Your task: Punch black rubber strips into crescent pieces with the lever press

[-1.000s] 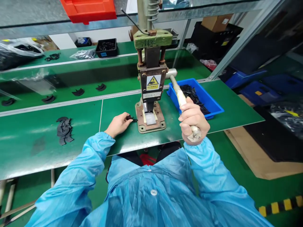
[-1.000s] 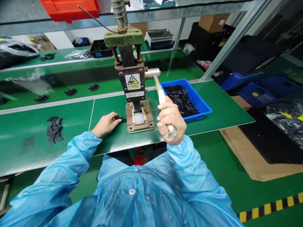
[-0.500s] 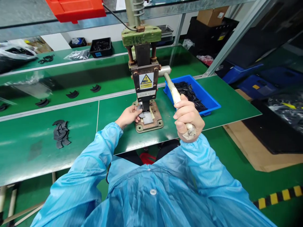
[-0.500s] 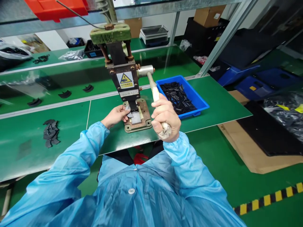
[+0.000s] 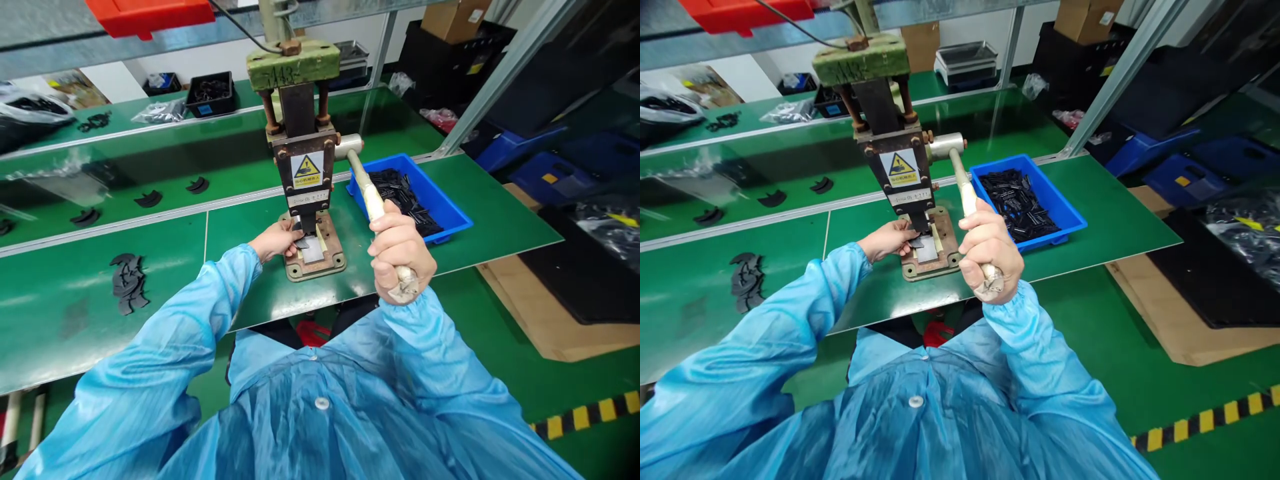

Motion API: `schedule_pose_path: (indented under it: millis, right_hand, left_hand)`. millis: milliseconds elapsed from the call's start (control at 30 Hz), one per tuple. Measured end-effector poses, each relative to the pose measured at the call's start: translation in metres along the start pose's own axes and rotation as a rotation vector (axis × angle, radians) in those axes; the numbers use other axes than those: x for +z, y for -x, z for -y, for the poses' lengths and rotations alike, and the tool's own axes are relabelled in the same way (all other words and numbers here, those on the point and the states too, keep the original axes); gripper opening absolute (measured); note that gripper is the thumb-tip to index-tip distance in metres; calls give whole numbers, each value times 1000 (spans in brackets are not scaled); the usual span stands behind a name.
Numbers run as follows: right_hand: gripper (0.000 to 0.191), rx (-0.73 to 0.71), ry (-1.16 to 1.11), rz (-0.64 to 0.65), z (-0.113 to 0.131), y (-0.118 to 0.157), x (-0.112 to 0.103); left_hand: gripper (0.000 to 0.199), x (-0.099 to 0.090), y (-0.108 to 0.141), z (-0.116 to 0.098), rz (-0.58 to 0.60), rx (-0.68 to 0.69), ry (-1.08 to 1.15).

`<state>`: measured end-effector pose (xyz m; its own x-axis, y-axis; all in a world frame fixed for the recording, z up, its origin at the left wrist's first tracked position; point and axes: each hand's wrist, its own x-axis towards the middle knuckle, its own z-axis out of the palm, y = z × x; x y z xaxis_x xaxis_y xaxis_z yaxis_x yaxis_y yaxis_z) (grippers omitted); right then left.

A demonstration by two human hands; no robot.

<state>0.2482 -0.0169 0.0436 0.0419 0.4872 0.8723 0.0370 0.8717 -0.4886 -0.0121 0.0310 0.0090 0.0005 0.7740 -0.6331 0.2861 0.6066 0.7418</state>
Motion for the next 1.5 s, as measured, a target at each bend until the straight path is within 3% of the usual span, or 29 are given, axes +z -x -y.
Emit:
schedule_pose_path:
  millis: [100, 200, 300, 367, 467, 600, 667, 733, 833, 1033, 1200, 1500]
  right_hand:
    - [26, -2, -8, 14, 2, -3, -2]
    - [26, -16, 1, 5, 2, -5, -2]
    - [37, -48, 11, -89, -8, -6, 2]
    - [52, -72, 8, -181, -17, -6, 9]
    - [72, -130, -12, -314, -28, -7, 19]
    - [78, -149, -12, -392, -34, -9, 26]
    - [80, -166, -21, -403, -37, -9, 27]
    - [80, -181, -33, -411, -39, -9, 27]
    - [78, -163, -27, -423, -36, -10, 27]
    - [67, -32, 52, -346, -21, -9, 25]
    - [74, -170, -28, -381, -31, -10, 25]
    - [72, -126, 13, -304, -31, -7, 17]
  left_hand:
    - [18, 8, 4, 5, -40, 67, -16]
    - [27, 11, 20, 24, -53, 304, 24]
    - [24, -6, 48, 58, -30, 561, 6]
    - [23, -34, 71, 89, -165, 620, -100]
    - [26, -99, 109, 142, -562, 519, -317]
    - [37, -201, 157, 209, -1111, 182, -561]
    - [40, -240, 175, 233, -1202, -15, -615]
    - [46, -267, 187, 251, -1167, -133, -633]
    - [56, -283, 191, 264, -1071, -201, -667]
    - [57, -286, 181, 253, -1032, -310, -903]
    - [51, -289, 180, 238, -905, -369, -1178]
    - [45, -301, 192, 240, -754, -282, -1294]
